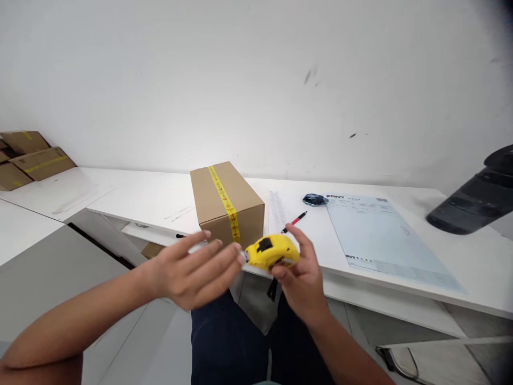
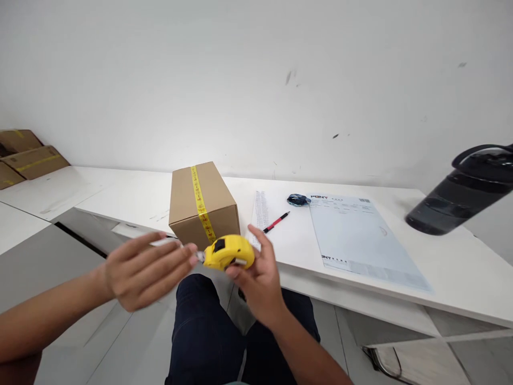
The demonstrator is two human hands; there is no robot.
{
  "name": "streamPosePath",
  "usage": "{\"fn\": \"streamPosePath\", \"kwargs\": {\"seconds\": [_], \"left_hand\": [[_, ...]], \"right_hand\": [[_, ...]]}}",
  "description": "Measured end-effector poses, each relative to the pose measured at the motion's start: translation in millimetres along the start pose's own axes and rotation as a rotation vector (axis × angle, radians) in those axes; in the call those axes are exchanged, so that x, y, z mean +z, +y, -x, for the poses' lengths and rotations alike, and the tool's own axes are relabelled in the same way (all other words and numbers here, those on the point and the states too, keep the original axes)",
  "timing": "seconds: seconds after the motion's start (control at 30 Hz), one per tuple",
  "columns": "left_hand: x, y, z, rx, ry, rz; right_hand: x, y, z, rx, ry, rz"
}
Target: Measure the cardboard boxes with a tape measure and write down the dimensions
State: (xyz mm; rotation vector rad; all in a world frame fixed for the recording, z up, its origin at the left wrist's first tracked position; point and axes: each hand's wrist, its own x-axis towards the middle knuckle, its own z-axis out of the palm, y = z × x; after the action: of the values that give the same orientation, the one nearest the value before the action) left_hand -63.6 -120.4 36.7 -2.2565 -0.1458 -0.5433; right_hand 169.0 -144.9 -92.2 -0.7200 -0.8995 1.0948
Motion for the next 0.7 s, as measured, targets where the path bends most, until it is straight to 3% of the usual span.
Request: {"fn": "streamPosePath", "kwargs": {"seconds": [0.1,0.2,0.27,0.33,0.47,0.7], "left_hand": [[-2.8,-34.6,26.0,-0.318,-0.045,-0.14],[2.9,-66.5,61.9,-0.567,0.087,-0.241],[9.5,-71.3,83.5,-0.668,0.102,-0.187],[16.6,-62.5,97.6,-0.737,0.028,-0.086],[29.9,-34.1,98.3,-0.801,-0.09,0.062],[48.6,-16.5,74.5,-0.639,-0.073,0.162]], "right_hand": [[-16.2,-12.2,-56.2,-0.135,0.106,-0.004],[-37.7,-20.3,-120.9,-0.216,0.124,-0.006],[-48.7,-21.5,-154.8,-0.209,0.087,0.01],[-53.0,-19.5,-176.1,-0.181,0.032,0.035],[-41.5,-11.9,-185.9,-0.157,-0.115,0.082],[-19.9,-3.4,-177.4,-0.181,-0.235,0.149]]}}
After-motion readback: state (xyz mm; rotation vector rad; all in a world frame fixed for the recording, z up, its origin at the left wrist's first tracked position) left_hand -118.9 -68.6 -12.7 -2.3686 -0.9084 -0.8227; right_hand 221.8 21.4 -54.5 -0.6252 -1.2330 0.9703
